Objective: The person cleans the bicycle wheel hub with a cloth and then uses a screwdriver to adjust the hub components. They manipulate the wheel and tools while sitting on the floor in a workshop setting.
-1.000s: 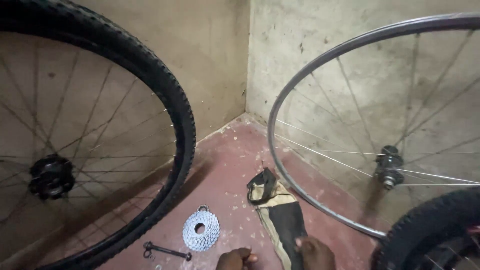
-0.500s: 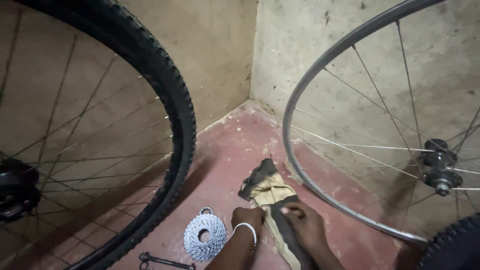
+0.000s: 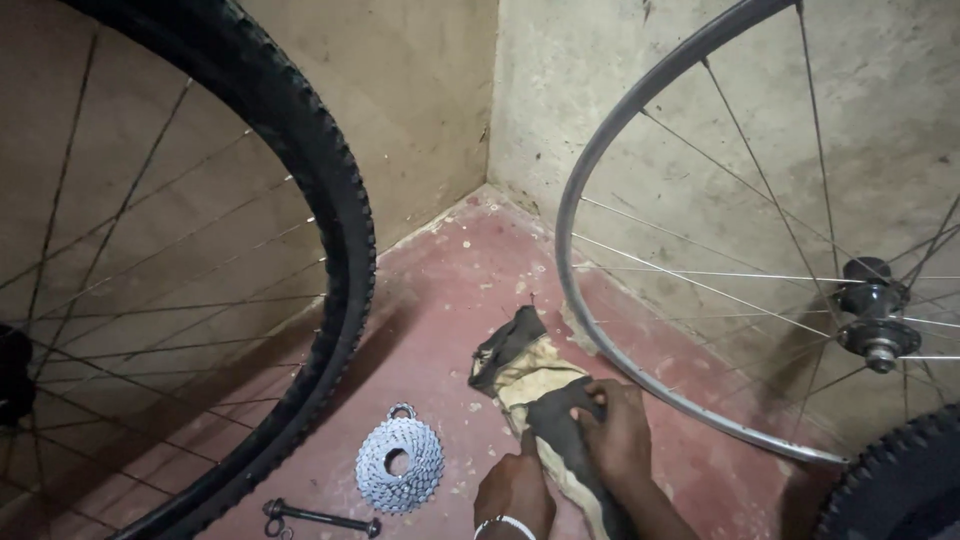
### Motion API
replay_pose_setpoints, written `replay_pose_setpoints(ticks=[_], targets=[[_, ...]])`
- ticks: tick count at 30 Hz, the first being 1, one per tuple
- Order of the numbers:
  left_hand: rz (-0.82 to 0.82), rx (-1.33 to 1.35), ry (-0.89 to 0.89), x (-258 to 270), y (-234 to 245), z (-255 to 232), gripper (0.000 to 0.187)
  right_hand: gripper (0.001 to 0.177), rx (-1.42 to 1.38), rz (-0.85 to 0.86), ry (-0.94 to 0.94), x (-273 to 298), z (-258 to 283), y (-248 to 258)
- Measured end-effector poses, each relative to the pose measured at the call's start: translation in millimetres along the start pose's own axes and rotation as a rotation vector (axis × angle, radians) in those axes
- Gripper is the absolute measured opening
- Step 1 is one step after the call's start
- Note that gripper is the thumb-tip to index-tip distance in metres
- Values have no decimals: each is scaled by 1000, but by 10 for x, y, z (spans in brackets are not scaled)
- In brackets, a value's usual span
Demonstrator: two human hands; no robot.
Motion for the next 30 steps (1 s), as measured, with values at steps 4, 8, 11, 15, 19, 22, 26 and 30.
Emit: replay_pose_setpoints(ticks=[4, 8, 11, 15, 19, 22, 26, 30], targets=[[-246, 301, -99, 2, 205, -141, 29, 22, 170, -81, -77, 300, 32, 44], [-296, 778, -53, -673, -4, -112, 36, 25, 247, -37, -144, 607, -420, -501], [-6, 1443, 107, -791, -213, -240, 28, 24, 38, -148, -29, 648, -253, -373], [12, 1564, 116, -1193, -462, 56, 23, 26, -199, -3, -316, 574, -418, -367], [93, 1657, 159, -1009, -419, 54, 53, 23, -306, 81, -441, 641, -461, -407], [119, 1703, 124, -916, -456, -39, 64, 28, -305, 44, -353, 626, -519, -432], [104, 1758, 83, -836, -444, -132, 78, 35, -392, 58, -323, 624, -600, -545], [119, 1798, 76, -682, -395, -237, 85, 31, -537, 78, -359, 706, -571, -566]])
Point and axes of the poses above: each hand's wrist, its own x-axis away from the middle knuckle, its own y-axis out of the back of the hand, z = x × y, the point moved 9 cm from there along -x, towards the middle knuckle, and after that the axes turned 13 degrees about x, right-handed, at the moved point
